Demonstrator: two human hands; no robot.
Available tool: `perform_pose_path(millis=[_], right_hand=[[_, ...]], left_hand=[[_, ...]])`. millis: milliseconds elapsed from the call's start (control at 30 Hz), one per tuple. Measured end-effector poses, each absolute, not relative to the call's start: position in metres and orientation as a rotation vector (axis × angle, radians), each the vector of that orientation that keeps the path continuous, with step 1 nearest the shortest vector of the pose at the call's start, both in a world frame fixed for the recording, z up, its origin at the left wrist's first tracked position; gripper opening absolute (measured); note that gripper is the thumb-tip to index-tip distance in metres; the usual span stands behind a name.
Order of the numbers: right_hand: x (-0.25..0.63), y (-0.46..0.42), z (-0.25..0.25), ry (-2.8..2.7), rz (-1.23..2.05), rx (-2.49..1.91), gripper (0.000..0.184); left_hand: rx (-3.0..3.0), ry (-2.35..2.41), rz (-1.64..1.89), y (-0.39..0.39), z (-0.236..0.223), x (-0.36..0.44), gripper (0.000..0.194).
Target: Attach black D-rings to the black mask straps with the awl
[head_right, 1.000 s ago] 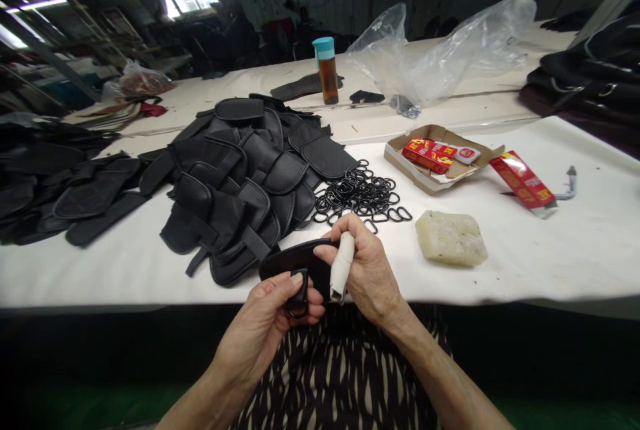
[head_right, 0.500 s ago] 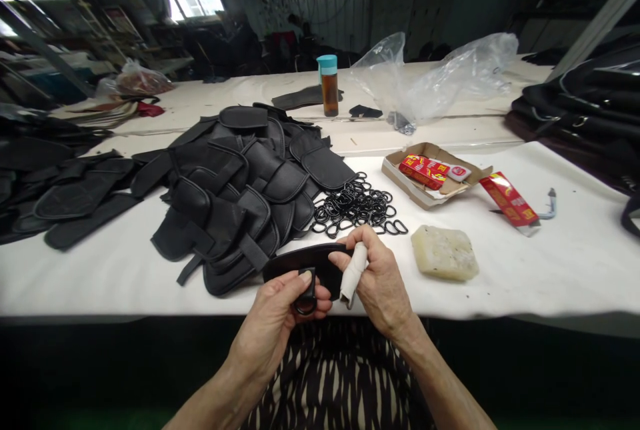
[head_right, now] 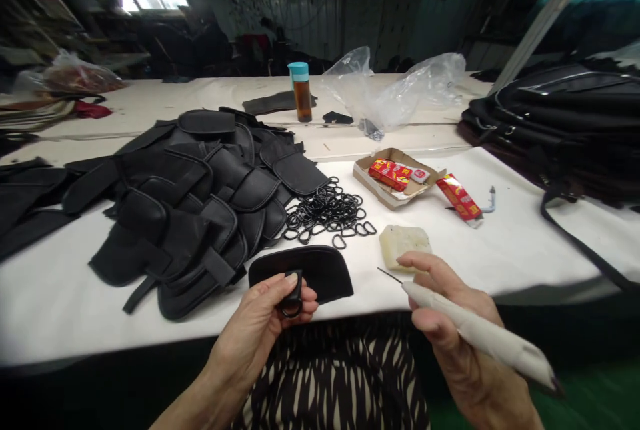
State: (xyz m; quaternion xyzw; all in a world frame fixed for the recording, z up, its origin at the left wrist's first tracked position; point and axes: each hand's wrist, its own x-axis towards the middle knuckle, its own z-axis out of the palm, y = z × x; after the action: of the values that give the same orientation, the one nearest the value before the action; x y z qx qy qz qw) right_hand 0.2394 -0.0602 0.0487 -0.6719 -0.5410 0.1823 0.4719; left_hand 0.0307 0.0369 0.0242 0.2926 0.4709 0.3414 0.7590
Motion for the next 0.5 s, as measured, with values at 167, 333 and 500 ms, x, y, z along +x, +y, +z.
perform_pose_path(millis=[167, 333, 500], right_hand=[[0.239, -0.061, 0.054, -1.006, 0.298, -1.802, 0.028], [0.241, -0.053, 0.048, -0.893, 0.191, -1.849, 0.027], [0.25, -0.046, 0.044, -0.94, 0.141, -1.887, 0.027]], left_hand=[[0.641, 1.045, 0.704, 0.041, 0.025, 0.043, 0.017], [0.633, 1.069, 0.671, 0.043, 0.024, 0.044, 0.012], [0.617, 1.118, 0.662, 0.044, 0.027, 0.044, 0.006]])
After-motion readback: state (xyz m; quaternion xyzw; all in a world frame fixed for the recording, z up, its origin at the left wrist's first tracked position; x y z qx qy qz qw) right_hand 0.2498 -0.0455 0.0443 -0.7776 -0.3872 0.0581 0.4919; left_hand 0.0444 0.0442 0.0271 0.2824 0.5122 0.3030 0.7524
